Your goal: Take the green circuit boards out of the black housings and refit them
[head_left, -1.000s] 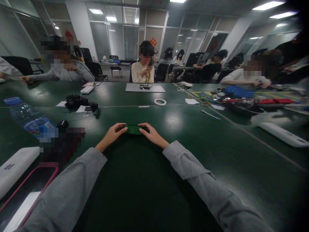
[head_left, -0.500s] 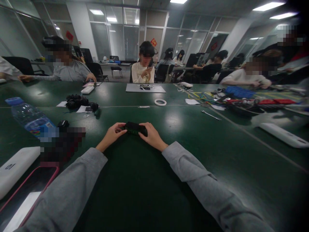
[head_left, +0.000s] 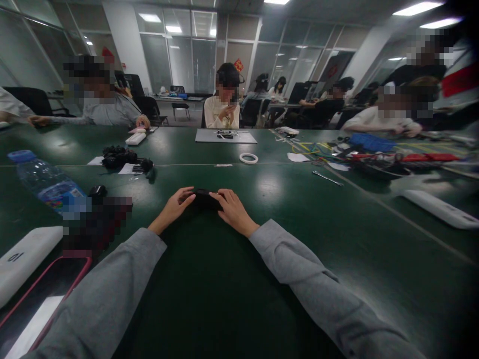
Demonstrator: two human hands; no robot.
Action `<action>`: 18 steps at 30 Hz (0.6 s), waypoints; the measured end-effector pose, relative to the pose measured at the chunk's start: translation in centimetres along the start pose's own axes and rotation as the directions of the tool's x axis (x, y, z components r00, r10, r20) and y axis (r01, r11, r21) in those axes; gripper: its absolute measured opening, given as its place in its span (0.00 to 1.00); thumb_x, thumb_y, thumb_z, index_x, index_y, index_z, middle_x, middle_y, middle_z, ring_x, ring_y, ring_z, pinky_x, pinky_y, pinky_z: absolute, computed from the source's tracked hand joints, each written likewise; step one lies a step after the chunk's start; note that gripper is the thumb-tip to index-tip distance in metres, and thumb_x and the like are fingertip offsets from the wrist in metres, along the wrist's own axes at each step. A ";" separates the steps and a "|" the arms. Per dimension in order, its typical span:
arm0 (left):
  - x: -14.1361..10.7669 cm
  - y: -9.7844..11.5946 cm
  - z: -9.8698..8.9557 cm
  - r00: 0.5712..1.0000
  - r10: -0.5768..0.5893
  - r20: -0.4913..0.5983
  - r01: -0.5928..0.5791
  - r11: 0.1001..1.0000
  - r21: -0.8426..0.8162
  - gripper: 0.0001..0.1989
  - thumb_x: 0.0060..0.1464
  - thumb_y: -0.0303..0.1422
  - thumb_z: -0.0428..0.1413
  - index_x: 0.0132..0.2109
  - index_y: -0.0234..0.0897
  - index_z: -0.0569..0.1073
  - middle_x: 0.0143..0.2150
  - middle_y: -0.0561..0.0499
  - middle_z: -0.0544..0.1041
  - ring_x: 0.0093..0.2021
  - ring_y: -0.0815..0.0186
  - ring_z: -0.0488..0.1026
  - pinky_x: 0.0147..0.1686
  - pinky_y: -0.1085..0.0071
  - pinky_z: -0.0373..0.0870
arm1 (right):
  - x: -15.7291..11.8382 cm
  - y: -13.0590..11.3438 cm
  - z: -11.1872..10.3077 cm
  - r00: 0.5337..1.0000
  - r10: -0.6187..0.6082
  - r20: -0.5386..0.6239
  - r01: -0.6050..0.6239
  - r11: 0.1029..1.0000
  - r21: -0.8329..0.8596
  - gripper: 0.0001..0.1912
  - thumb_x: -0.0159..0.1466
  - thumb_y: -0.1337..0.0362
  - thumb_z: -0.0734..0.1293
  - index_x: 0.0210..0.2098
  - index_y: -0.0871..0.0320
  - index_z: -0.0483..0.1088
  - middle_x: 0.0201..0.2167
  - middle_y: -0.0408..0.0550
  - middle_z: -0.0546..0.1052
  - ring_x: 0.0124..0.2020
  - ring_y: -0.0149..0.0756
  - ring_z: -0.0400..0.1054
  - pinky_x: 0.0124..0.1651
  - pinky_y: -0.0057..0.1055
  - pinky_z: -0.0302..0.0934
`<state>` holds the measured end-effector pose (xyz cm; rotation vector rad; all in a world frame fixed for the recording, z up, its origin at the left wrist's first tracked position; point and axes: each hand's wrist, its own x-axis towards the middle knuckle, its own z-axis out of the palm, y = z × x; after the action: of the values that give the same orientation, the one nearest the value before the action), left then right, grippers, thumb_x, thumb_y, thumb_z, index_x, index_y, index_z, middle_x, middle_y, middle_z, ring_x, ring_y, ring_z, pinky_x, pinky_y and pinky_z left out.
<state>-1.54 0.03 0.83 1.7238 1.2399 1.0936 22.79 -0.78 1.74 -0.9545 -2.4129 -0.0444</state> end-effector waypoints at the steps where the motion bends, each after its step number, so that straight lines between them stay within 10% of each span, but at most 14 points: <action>1: 0.0 0.1 0.0 1.000 0.006 0.017 -0.006 1.000 0.003 0.26 0.56 0.43 0.53 0.58 0.38 0.64 0.57 0.41 0.71 0.57 0.56 0.69 0.51 0.57 0.68 | 0.0 0.0 0.0 1.000 -0.001 0.005 0.002 1.000 -0.008 0.37 0.58 0.76 0.66 0.62 0.52 0.51 0.53 0.54 0.61 0.53 0.48 0.57 0.54 0.48 0.60; 9: -0.4 0.5 -0.1 0.996 0.039 0.086 -0.042 0.998 0.035 0.30 0.49 0.40 0.60 0.58 0.40 0.63 0.56 0.42 0.71 0.56 0.54 0.69 0.51 0.55 0.68 | -0.1 -0.1 -0.2 0.996 0.052 -0.077 -0.044 0.994 0.097 0.31 0.61 0.50 0.67 0.59 0.52 0.56 0.54 0.55 0.60 0.56 0.50 0.56 0.56 0.50 0.59; 18: 0.1 -0.3 -0.3 0.999 -0.037 0.018 0.038 0.996 -0.075 0.30 0.57 0.49 0.49 0.59 0.34 0.61 0.54 0.38 0.72 0.53 0.57 0.70 0.51 0.59 0.65 | -0.2 0.3 0.6 0.999 0.040 0.001 -0.040 0.985 0.166 0.27 0.66 0.58 0.63 0.61 0.57 0.53 0.49 0.55 0.67 0.47 0.46 0.64 0.50 0.47 0.64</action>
<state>-1.86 0.24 0.70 1.6432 1.2007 1.0881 22.79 -0.56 1.11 -0.9248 -2.3523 0.1674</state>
